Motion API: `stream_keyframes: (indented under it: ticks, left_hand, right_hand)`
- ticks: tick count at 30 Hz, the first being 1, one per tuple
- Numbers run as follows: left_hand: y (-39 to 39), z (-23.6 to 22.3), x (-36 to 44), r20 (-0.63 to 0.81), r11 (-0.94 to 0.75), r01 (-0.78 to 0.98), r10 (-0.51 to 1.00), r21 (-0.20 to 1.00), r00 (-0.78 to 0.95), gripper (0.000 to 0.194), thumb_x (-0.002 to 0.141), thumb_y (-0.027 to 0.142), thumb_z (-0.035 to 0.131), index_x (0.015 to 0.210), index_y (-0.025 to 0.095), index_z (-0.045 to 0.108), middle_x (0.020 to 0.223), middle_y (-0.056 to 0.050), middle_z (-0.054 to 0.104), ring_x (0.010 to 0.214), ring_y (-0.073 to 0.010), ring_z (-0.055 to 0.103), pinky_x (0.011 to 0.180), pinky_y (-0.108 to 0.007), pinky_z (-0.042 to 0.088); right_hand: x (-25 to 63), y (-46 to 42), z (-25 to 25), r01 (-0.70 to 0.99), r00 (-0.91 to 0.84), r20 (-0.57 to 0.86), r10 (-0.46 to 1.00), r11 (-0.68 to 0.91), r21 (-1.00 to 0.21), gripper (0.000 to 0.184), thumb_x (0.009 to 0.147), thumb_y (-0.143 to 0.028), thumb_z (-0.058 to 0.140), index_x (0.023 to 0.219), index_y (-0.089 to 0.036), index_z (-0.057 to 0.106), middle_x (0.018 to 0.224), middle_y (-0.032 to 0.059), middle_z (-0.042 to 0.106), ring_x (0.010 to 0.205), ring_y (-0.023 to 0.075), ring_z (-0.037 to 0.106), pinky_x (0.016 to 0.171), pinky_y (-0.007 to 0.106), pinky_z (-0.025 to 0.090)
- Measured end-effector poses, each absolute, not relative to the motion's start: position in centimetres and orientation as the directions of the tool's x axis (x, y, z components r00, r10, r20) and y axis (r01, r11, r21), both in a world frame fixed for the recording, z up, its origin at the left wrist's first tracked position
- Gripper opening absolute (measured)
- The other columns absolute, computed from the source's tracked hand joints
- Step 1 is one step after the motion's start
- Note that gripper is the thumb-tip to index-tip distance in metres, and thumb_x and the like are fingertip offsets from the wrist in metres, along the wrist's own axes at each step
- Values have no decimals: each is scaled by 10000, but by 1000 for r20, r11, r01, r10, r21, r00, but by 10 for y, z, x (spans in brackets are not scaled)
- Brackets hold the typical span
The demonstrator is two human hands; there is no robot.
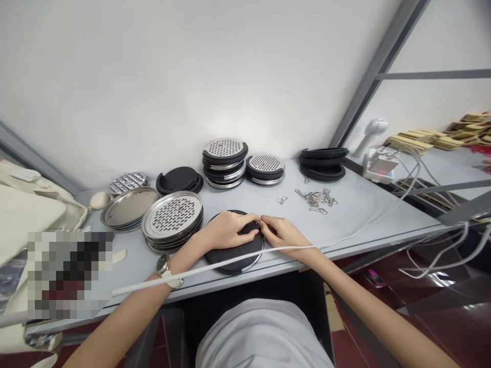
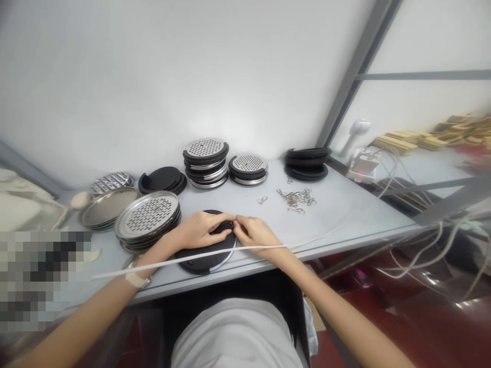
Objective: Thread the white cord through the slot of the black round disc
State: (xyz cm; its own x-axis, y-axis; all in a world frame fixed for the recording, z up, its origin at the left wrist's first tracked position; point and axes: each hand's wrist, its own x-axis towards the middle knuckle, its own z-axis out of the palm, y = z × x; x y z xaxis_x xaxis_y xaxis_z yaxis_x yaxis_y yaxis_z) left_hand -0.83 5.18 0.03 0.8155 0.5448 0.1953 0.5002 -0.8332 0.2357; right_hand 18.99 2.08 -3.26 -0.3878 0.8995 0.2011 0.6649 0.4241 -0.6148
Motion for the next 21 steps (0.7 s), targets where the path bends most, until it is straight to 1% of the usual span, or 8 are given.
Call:
stream_keyframes:
  ticks: [7, 21]
  left_hand:
    - [52, 0, -8, 195, -831, 493, 544, 257, 816, 285, 910, 344, 468, 1157, 215, 526, 638, 31, 563, 573, -136, 551, 559, -224, 352]
    - [52, 0, -8, 197, -836, 492, 539, 242, 819, 256, 910, 341, 459, 1112, 210, 546, 640, 23, 568, 571, -134, 550, 556, -224, 347]
  right_hand:
    - [189, 17, -27, 669, -394, 212, 894, 437, -602, 212, 899, -207, 354, 708, -189, 446, 645, -10, 534, 558, 103, 462, 561, 222, 301]
    - [188, 17, -31, 677, -339, 195, 920, 382, -629, 230, 880, -248, 391, 659, -190, 425, 560, -37, 469, 496, 86, 417, 509, 211, 269]
